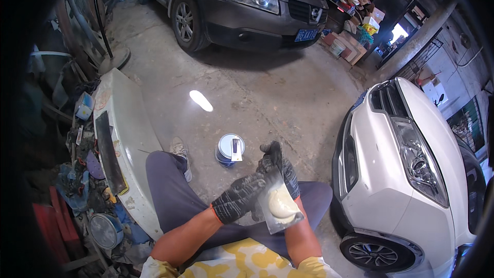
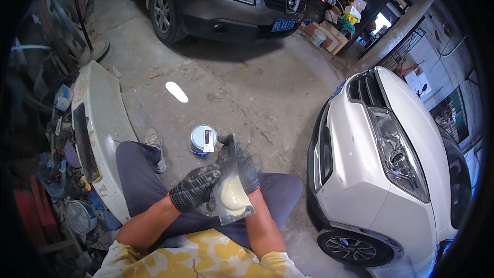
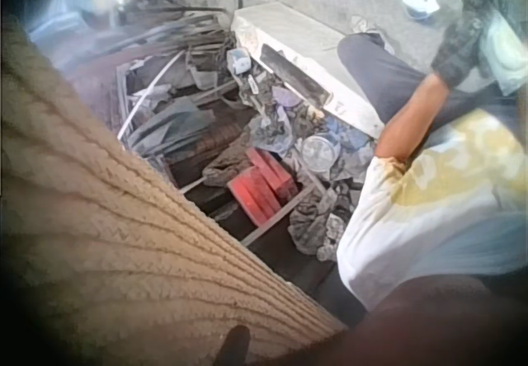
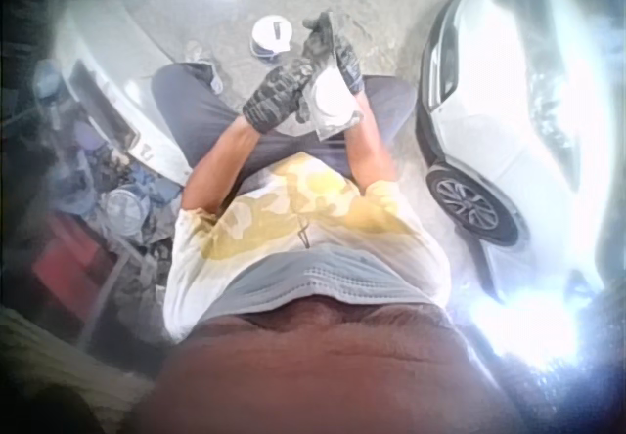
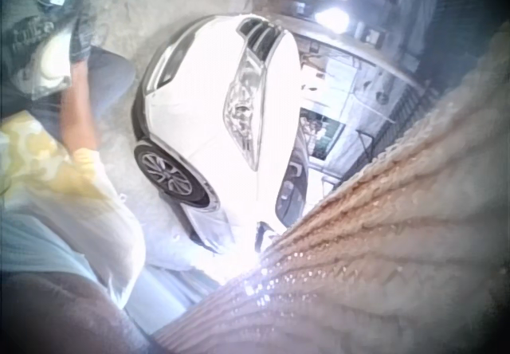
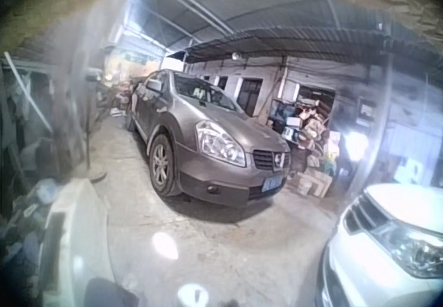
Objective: The person puts on gloves, picks up a metal spreader and a small container of body filler, then sits on the floor. They scoop filler onto the spreader and apply it to a detached car bumper, smoothing the surface.
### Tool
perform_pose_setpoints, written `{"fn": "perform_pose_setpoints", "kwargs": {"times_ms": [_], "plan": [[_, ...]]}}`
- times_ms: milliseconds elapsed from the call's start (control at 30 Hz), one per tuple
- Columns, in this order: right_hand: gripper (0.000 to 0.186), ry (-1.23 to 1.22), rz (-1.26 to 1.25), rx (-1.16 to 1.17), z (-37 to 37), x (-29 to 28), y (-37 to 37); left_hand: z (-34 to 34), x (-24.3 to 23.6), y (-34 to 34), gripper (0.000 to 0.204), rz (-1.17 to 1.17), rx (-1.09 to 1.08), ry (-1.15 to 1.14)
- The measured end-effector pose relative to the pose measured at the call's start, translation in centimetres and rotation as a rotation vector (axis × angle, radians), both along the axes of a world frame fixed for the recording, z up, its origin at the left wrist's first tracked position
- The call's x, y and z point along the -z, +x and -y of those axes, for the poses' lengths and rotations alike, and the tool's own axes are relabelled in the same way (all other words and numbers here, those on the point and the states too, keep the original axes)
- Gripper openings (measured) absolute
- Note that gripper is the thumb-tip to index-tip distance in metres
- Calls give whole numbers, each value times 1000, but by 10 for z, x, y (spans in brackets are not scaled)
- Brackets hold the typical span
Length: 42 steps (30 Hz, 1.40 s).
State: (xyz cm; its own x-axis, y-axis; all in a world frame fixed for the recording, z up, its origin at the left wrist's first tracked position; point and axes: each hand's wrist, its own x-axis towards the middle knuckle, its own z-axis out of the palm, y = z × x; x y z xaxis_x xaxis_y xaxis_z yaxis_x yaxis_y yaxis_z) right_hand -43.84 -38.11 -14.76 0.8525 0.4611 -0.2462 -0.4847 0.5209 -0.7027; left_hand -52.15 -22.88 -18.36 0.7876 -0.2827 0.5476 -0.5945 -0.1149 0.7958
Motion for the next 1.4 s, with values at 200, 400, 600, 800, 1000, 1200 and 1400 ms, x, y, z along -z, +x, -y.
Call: {"fn": "perform_pose_setpoints", "kwargs": {"times_ms": [200,400,600,800,1000,1200,1400], "plan": [[35,-534,464,-52,1,8,-18,-21,-7,11,63,-474,-81,-181],[30,-892,822,163,17,-19,-17,-43,-43,20,38,-523,-241,-600],[25,-990,875,207,28,-62,-20,-47,-65,15,22,-723,-201,-567],[40,-1162,1227,45,44,-41,-12,-54,-66,27,22,-548,-388,-621],[32,-542,412,427,30,-22,-20,-59,-42,36,21,435,-1123,347],[16,-598,348,314,-2,-14,-54,-46,-29,19,25,-171,-876,-120],[11,-816,487,374,-9,8,-42,-48,-38,18,18,291,-952,357]]}}
